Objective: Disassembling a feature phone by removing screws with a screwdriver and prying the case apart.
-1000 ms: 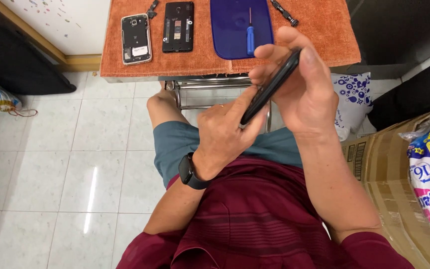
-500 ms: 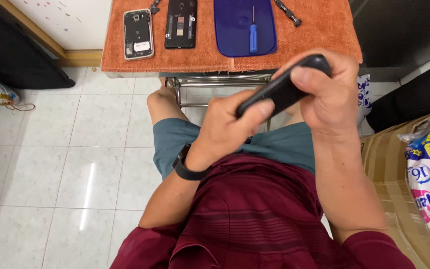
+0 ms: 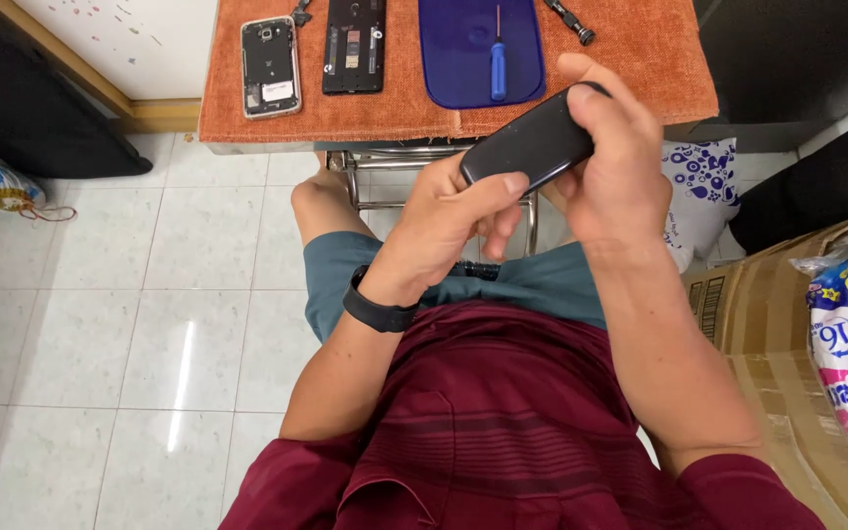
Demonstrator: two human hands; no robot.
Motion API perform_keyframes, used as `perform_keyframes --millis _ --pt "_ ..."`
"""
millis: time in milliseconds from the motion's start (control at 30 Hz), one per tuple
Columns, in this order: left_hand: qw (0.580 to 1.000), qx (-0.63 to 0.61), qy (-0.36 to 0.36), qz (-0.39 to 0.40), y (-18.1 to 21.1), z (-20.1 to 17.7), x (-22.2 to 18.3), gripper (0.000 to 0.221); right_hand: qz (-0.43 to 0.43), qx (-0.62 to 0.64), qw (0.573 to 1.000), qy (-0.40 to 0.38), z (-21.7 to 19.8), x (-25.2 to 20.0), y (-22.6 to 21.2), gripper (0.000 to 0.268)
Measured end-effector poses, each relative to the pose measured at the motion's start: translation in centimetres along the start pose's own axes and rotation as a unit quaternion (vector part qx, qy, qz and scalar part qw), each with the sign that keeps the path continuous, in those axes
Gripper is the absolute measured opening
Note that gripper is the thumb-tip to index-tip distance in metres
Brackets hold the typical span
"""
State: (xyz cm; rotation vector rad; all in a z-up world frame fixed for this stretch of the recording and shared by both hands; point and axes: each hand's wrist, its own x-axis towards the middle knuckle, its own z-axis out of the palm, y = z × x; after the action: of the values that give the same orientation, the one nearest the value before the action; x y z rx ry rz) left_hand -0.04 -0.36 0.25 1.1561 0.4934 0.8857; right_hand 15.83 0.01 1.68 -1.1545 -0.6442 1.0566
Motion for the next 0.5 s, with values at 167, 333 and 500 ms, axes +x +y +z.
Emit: perform_keyframes --millis 167,333,500 --pt "0.964 0.237 0.12 0.023 0.6 0.8 -0.4 0.008 -0.076 0.059 0.99 -0.099 -1.1 1.2 3.2 0.047" --pt "0.862 0.463 0.172 0.116 -1.1 0.1 -0.4 0.048 -0.103 0.064 0.973 -0.195 -1.2 0.9 4.2 0.057" --pt "0.886 0.417 0.18 0.094 -1.9 0.2 -0.5 0.052 -0.094 0.092 0.963 -0.234 -1.6 0.9 4.8 0.049"
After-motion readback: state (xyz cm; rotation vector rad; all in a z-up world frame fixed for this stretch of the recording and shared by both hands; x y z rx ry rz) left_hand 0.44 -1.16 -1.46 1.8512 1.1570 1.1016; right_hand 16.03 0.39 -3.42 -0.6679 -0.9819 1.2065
